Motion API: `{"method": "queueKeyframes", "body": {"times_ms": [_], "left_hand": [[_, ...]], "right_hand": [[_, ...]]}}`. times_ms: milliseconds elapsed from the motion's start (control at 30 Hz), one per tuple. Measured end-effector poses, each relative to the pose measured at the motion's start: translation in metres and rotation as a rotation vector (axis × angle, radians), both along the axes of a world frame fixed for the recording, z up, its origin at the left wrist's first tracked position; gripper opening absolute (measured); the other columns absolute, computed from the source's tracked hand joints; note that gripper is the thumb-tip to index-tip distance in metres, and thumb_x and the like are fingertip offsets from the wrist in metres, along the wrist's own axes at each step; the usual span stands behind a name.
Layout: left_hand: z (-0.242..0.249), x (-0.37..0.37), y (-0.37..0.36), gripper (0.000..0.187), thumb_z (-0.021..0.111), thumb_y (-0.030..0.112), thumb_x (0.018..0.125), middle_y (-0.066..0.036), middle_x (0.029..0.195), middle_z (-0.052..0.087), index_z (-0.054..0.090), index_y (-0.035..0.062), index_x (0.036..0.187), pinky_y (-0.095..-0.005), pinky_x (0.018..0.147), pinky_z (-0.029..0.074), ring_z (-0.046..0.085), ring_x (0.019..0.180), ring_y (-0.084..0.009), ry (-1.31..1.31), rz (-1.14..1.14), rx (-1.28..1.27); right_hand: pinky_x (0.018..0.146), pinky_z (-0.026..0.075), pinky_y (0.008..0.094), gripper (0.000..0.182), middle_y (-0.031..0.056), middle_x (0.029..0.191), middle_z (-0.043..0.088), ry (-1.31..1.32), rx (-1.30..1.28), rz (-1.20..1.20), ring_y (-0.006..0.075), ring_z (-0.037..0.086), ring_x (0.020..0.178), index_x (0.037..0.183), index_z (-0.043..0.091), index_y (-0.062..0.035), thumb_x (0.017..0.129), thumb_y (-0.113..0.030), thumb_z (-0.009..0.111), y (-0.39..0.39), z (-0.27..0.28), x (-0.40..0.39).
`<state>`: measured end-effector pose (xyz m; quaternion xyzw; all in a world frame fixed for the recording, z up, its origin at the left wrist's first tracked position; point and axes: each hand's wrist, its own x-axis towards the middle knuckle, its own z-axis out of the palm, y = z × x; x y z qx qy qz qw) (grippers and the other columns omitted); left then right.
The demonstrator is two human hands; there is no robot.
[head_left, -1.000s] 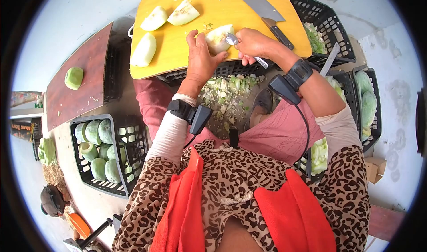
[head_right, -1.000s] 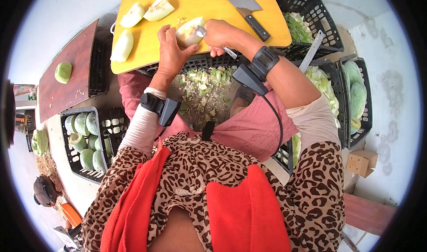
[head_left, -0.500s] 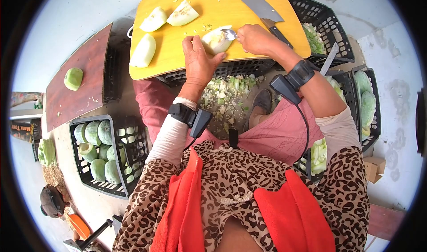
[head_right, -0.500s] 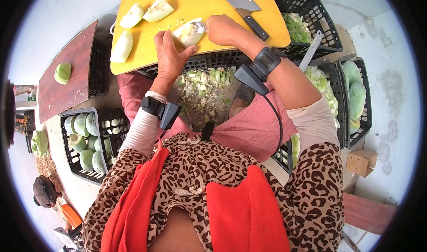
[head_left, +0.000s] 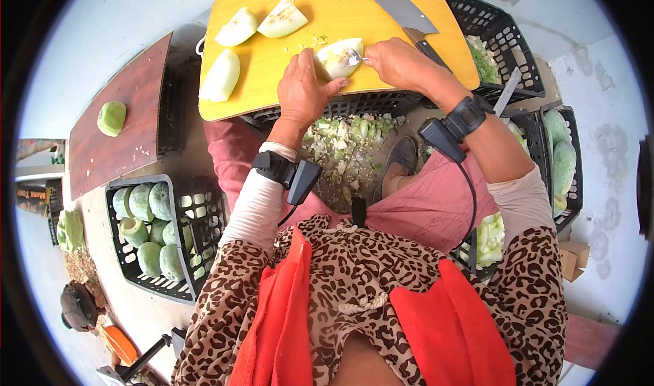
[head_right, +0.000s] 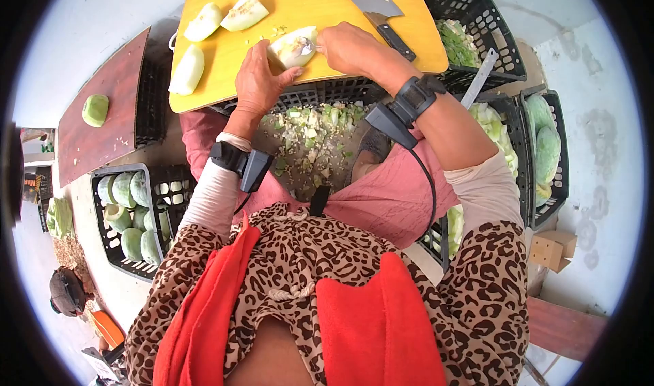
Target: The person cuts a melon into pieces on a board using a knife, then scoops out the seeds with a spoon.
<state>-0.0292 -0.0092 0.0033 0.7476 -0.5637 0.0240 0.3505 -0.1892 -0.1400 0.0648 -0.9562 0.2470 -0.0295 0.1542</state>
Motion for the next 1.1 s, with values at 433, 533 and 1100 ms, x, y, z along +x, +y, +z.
{"method": "queueKeyframes", "body": {"times_ms": [433, 533, 1100], "left_hand": [[0.0, 0.004, -0.004, 0.065, 0.078, 0.043, 0.069, -0.017, 0.1, 0.057, 0.046, 0.003, 0.109, -0.0437, 0.075, 0.048, 0.058, 0.092, -0.0359, -0.075, -0.03, 0.156], [-0.001, 0.005, -0.005, 0.066, 0.078, 0.043, 0.069, -0.017, 0.1, 0.057, 0.044, 0.0031, 0.109, -0.0438, 0.075, 0.048, 0.058, 0.092, -0.0362, -0.076, -0.042, 0.175], [-0.004, 0.007, -0.005, 0.068, 0.076, 0.048, 0.069, -0.017, 0.096, 0.056, 0.043, 0.0004, 0.104, -0.0438, 0.07, 0.051, 0.059, 0.087, -0.0356, -0.153, -0.052, 0.149]], "right_hand": [[0.065, 0.045, 0.0491, 0.024, 0.0256, 0.079, 0.059, -0.041, 0.144, 0.03, 0.0462, 0.056, 0.077, 0.08, 0.058, 0.0018, 0.091, -0.018, 0.052, 0.009, -0.01, 0.002], [0.062, 0.046, 0.0465, 0.025, 0.0245, 0.072, 0.059, -0.064, 0.126, 0.014, 0.0412, 0.058, 0.066, 0.08, 0.059, 0.0025, 0.092, -0.019, 0.053, 0.012, -0.015, 0.003], [0.048, 0.042, 0.0314, 0.023, 0.0076, 0.064, 0.057, -0.04, 0.649, -0.334, 0.0135, 0.051, 0.051, 0.091, 0.063, 0.0001, 0.094, -0.02, 0.052, 0.037, -0.013, 0.011]]}}
